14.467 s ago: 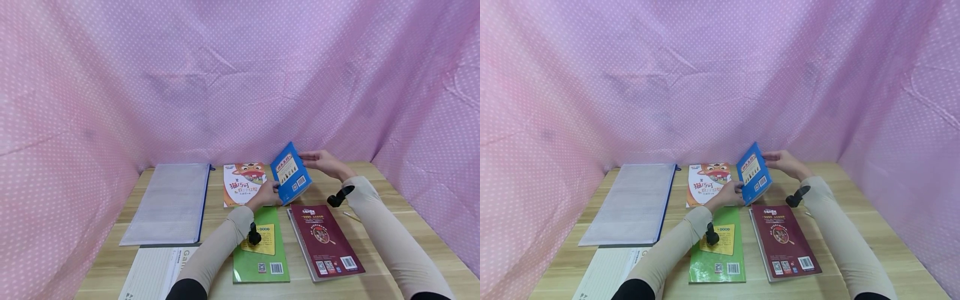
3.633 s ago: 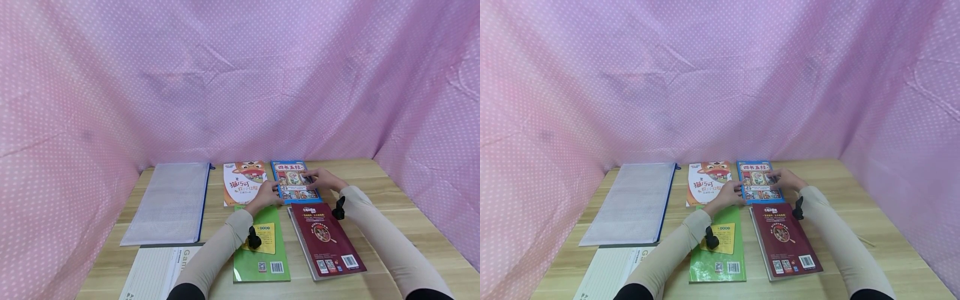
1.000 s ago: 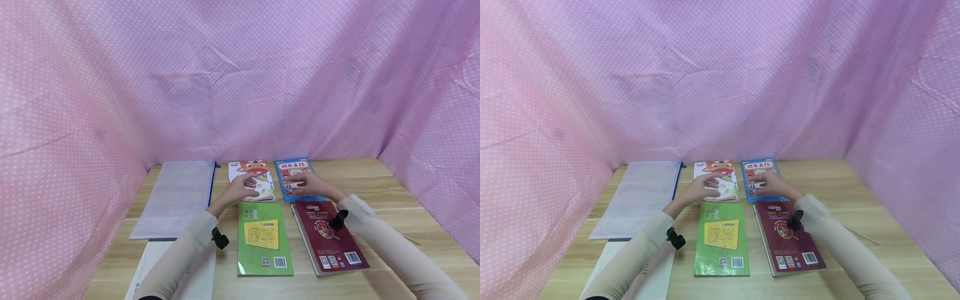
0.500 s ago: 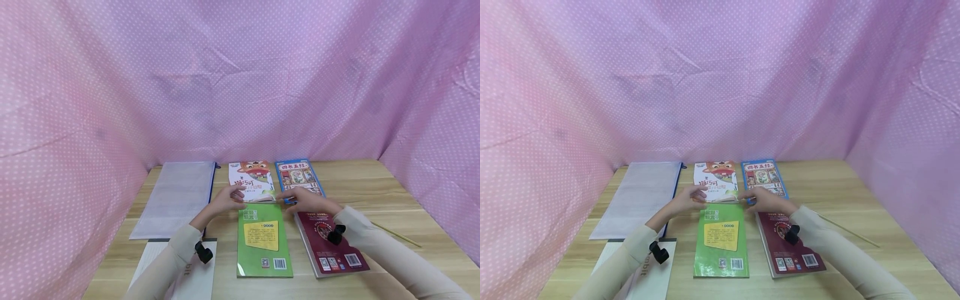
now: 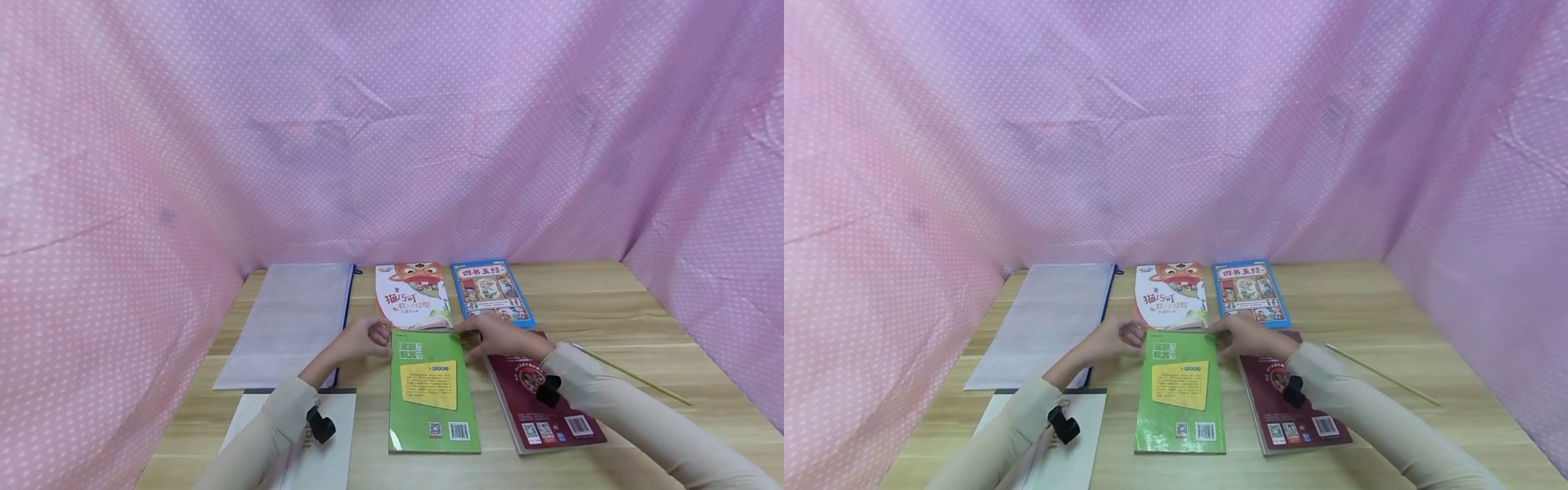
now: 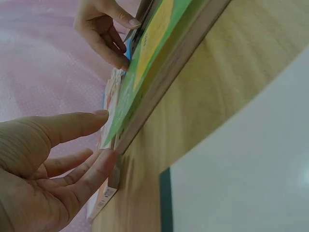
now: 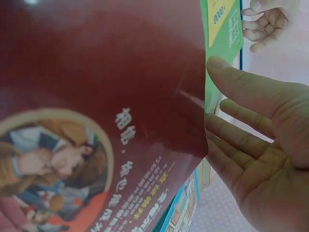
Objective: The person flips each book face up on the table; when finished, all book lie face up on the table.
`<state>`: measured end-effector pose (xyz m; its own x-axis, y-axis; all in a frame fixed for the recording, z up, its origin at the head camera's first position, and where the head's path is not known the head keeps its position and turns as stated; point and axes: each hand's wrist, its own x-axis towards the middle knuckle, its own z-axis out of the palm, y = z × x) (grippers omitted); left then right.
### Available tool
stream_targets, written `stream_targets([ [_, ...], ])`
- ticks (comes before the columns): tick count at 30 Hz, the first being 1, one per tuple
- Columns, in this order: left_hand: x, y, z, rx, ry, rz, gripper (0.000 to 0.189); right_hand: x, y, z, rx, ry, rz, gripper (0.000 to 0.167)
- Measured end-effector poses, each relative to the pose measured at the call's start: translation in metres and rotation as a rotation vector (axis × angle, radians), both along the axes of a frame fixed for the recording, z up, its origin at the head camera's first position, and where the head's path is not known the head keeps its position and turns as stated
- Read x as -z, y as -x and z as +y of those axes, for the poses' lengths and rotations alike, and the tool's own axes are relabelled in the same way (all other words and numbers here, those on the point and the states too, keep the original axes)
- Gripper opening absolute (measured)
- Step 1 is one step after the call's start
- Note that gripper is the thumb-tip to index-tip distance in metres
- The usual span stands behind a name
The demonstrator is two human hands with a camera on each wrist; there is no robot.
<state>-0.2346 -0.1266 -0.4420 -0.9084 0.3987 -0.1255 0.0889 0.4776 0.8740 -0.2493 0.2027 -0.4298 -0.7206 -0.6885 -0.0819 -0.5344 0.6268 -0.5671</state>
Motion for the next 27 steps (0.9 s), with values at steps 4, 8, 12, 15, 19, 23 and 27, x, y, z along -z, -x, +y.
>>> stream_targets([
  [4, 0.003, -0.004, -0.001, 0.011, -0.004, -0.013, 0.057, 0.001, 0.000, -0.002, -0.001, 0.003, 0.000, 0.057],
  [8, 0.007, -0.008, 0.000, 0.005, -0.009, -0.043, 0.060, 0.003, 0.000, -0.003, 0.012, 0.006, -0.023, 0.059],
  [12, 0.011, -0.011, 0.001, -0.002, -0.006, -0.061, 0.066, 0.005, -0.001, -0.004, 0.021, -0.008, -0.004, 0.061],
  [15, 0.012, -0.015, 0.001, -0.003, -0.002, -0.070, 0.069, 0.007, -0.001, -0.006, 0.020, -0.020, 0.027, 0.061],
  [19, 0.013, -0.020, 0.001, -0.010, 0.000, -0.096, 0.074, 0.007, -0.002, -0.008, 0.021, -0.024, 0.034, 0.059],
  [23, 0.013, -0.023, 0.003, -0.016, 0.002, -0.102, 0.076, 0.005, -0.003, -0.010, 0.030, -0.024, 0.028, 0.059],
  [27, 0.011, -0.026, 0.004, -0.011, 0.010, -0.102, 0.078, 0.003, -0.004, -0.012, 0.065, -0.018, 0.004, 0.060],
])
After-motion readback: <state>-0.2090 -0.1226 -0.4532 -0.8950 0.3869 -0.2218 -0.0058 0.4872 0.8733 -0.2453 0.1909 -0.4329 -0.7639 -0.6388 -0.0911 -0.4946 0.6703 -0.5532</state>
